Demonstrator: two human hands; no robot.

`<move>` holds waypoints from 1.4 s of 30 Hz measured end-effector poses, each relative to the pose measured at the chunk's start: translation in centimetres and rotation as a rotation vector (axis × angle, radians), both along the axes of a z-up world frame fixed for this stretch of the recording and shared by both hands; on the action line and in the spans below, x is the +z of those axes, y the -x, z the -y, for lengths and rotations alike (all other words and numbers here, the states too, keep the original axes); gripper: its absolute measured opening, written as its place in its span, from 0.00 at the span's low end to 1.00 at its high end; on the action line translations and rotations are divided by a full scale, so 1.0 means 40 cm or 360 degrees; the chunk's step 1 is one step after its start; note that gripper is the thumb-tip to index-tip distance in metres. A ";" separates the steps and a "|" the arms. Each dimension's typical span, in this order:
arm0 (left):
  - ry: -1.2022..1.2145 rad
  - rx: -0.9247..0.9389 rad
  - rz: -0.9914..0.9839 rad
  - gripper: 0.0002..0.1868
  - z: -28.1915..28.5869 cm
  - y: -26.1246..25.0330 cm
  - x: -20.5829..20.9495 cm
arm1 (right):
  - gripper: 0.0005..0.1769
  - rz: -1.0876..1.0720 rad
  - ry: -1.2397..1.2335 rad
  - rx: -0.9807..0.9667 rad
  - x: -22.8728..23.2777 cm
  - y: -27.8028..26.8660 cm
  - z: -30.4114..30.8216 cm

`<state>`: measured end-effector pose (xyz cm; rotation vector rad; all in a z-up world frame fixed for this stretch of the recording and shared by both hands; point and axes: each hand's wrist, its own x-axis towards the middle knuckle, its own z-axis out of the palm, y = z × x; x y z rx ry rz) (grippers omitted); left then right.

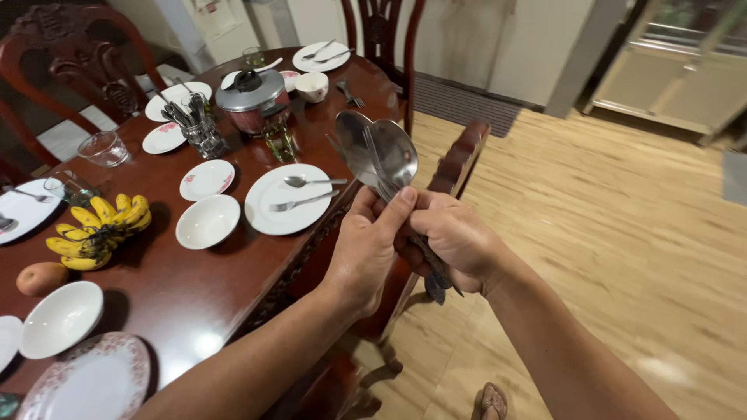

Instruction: The person clears a dining table by gathering cutlery, plates, and bowls. They pick up forks, spoons, and knives, then stack plates and bowls together, moving them around the table to consolidate the items.

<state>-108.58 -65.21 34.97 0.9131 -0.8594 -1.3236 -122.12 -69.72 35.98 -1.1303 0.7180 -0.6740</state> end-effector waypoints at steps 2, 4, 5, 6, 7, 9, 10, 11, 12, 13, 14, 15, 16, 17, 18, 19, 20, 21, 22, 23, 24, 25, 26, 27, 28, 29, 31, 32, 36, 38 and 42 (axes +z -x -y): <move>-0.0041 0.0077 -0.0002 0.12 0.089 0.045 0.004 | 0.09 0.0070 -0.0035 0.0106 0.005 0.035 0.102; -0.0041 0.0156 -0.0039 0.12 0.169 0.102 0.005 | 0.08 0.0037 -0.0044 0.0192 0.012 0.080 0.197; -0.0010 0.0190 -0.0051 0.12 0.212 0.126 0.012 | 0.08 -0.0008 -0.0022 0.0219 0.021 0.099 0.248; 0.0021 0.0224 -0.0064 0.12 0.258 0.148 0.021 | 0.07 -0.0052 0.0001 0.0246 0.031 0.117 0.301; 0.0008 0.0269 -0.0051 0.13 0.304 0.162 0.028 | 0.09 -0.0032 -0.0041 0.0292 0.041 0.129 0.356; -0.0042 0.0371 -0.0027 0.13 0.381 0.175 0.036 | 0.14 0.0005 -0.0149 0.0396 0.051 0.139 0.463; -0.0023 0.0421 -0.0008 0.13 0.418 0.177 0.036 | 0.13 0.0008 -0.0161 0.0471 0.048 0.135 0.510; 0.0008 0.0478 0.0011 0.14 0.458 0.175 0.033 | 0.12 0.0012 -0.0160 0.0553 0.044 0.125 0.563; 0.0039 0.0535 0.0032 0.14 0.496 0.171 0.029 | 0.12 0.0016 -0.0160 0.0634 0.038 0.116 0.615; -0.0009 0.0568 0.0023 0.14 0.532 0.166 0.025 | 0.12 0.0011 -0.0180 0.0693 0.032 0.107 0.666; -0.0057 0.0602 0.0013 0.14 0.565 0.160 0.020 | 0.11 0.0006 -0.0199 0.0752 0.026 0.095 0.718; -0.0091 0.0627 0.0007 0.14 0.603 0.145 0.015 | 0.11 0.0006 -0.0205 0.0804 0.022 0.077 0.770; -0.0061 0.0664 0.0040 0.14 0.642 0.131 0.007 | 0.11 0.0007 -0.0168 0.0895 0.018 0.058 0.824; -0.0043 0.0684 0.0085 0.14 0.681 0.115 -0.003 | 0.10 0.0022 -0.0143 0.0968 0.010 0.040 0.876; -0.0026 0.0703 0.0130 0.14 0.723 0.095 -0.013 | 0.10 0.0038 -0.0117 0.1042 0.000 0.018 0.926; -0.0081 0.0719 0.0121 0.14 0.761 0.083 -0.030 | 0.10 0.0045 -0.0200 0.1057 -0.017 0.004 0.966; -0.0135 0.0734 0.0111 0.14 0.797 0.068 -0.045 | 0.09 0.0051 -0.0284 0.1072 -0.032 -0.012 1.002; -0.0137 0.0768 0.0111 0.13 0.850 0.038 -0.048 | 0.09 0.0061 -0.0314 0.1105 -0.029 -0.045 1.058; -0.0144 0.0712 0.0157 0.13 0.901 0.005 -0.048 | 0.09 0.0037 -0.0273 0.1119 -0.026 -0.073 1.113; -0.0195 0.0656 0.0186 0.13 0.932 -0.016 -0.057 | 0.08 0.0002 -0.0276 0.1134 -0.038 -0.083 1.152; -0.0245 0.0599 0.0212 0.13 0.961 -0.039 -0.068 | 0.07 -0.0033 -0.0278 0.1149 -0.053 -0.093 1.190; -0.0312 0.0451 0.0158 0.14 0.983 -0.076 -0.073 | 0.08 0.0008 -0.0295 0.1188 -0.068 -0.117 1.225; -0.0377 0.0302 0.0100 0.15 1.003 -0.115 -0.079 | 0.09 0.0048 -0.0313 0.1225 -0.085 -0.143 1.258; -0.0433 0.0162 0.0033 0.16 1.022 -0.153 -0.086 | 0.10 0.0082 -0.0325 0.1270 -0.102 -0.171 1.295; -0.0564 0.0227 0.0361 0.19 1.038 -0.197 -0.091 | 0.09 0.0065 -0.0323 0.1298 -0.121 -0.204 1.326; -0.0716 0.0293 0.0684 0.23 1.042 -0.251 -0.092 | 0.09 0.0051 -0.0330 0.1338 -0.141 -0.242 1.347; -0.0978 0.0415 0.1040 0.29 1.035 -0.347 -0.104 | 0.09 -0.0005 -0.0351 0.1422 -0.180 -0.303 1.381; -0.1079 0.0479 0.1074 0.32 1.032 -0.387 -0.116 | 0.09 -0.0047 -0.0364 0.1466 -0.201 -0.332 1.394; -0.1416 0.0982 0.1051 0.28 1.010 -0.505 -0.200 | 0.10 -0.0199 -0.0404 0.1659 -0.267 -0.420 1.433; -0.1692 0.1188 0.1138 0.27 0.984 -0.538 -0.273 | 0.10 -0.0285 -0.0379 0.1746 -0.299 -0.461 1.444; -0.1996 0.1460 0.0946 0.25 0.962 -0.535 -0.486 | 0.11 -0.0363 -0.0327 0.1875 -0.409 -0.538 1.447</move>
